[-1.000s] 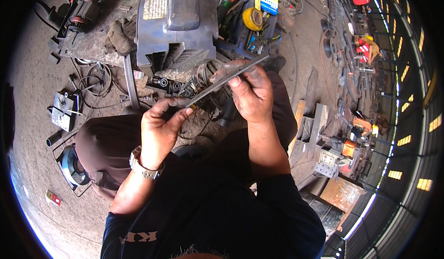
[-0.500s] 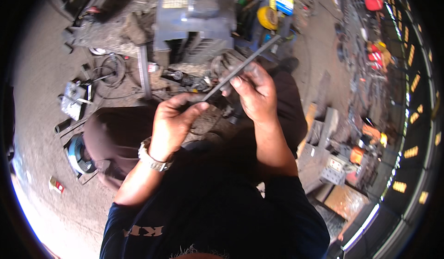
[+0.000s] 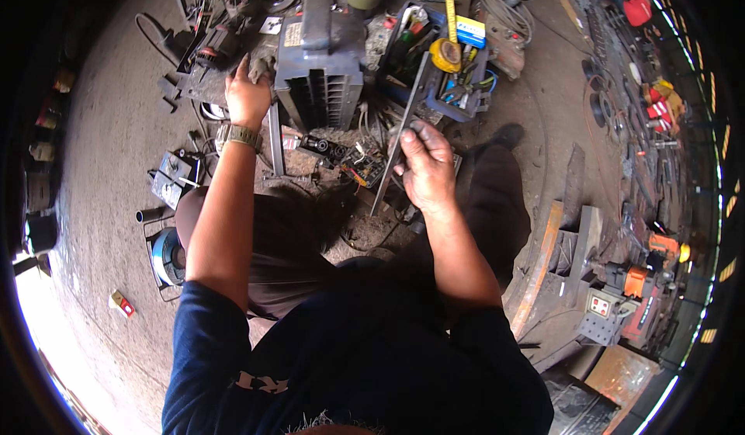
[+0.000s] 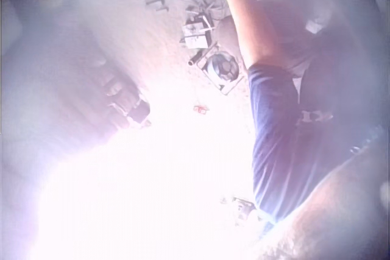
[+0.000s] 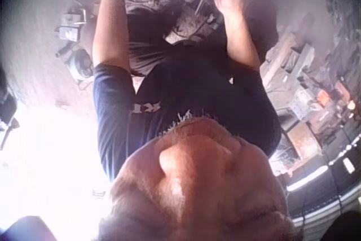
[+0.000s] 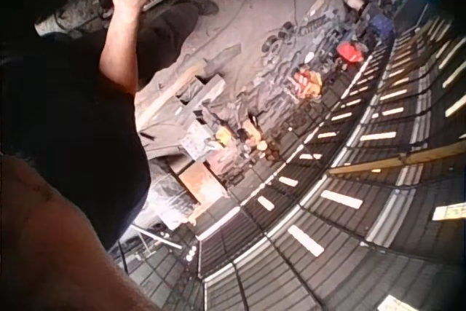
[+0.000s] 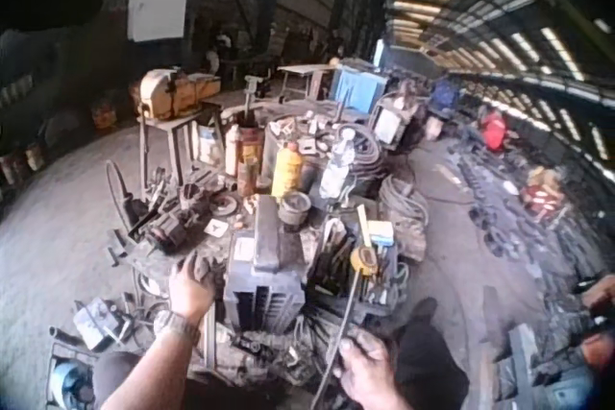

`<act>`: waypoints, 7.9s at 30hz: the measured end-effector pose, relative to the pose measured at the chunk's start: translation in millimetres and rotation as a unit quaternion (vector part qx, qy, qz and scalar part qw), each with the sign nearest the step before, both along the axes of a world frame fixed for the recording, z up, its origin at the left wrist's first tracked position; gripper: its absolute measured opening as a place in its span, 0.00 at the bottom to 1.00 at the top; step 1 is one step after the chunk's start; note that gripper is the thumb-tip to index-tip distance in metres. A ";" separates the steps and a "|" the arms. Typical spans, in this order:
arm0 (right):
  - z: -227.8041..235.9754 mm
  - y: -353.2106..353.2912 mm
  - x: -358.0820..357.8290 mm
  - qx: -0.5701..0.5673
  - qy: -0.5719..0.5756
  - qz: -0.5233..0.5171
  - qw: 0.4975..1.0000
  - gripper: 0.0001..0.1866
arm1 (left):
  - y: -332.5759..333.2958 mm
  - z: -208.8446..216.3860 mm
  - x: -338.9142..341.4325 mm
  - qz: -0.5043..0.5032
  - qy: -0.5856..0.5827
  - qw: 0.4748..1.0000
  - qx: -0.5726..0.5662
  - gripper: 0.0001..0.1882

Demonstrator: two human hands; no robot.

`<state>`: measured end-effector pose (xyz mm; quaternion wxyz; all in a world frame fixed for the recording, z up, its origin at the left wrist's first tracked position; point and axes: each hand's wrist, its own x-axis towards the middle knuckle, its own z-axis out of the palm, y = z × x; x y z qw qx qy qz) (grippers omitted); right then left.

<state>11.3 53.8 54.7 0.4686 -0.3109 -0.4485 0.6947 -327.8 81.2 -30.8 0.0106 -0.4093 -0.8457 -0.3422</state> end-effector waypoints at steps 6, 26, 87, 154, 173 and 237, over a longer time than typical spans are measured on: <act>13.5 -13.7 25.5 0.000 -0.021 0.039 0.999 0.10 | 18.4 -53.6 -18.4 -0.039 0.039 0.989 -0.138 0.29; 39.0 -40.0 -54.0 0.438 -0.307 0.009 0.845 0.08 | -96.5 122.8 75.2 -0.035 -0.562 0.716 0.414 0.27; 121.5 1.7 -203.9 0.495 -0.439 0.124 0.739 0.15 | -119.8 106.2 72.7 -0.068 -0.100 0.920 0.374 0.20; 198.3 76.9 -146.1 0.323 -0.226 0.156 0.906 0.11 | -122.2 103.8 68.2 -0.026 -0.326 0.893 0.310 0.18; 97.8 -19.9 -150.6 0.418 -0.469 0.202 0.751 0.19 | -128.6 105.1 51.2 -0.070 -0.569 0.725 0.381 0.13; -52.0 -68.7 53.7 0.083 -0.105 0.164 0.977 0.17 | -127.6 152.9 91.7 -0.076 -0.288 0.929 0.218 0.12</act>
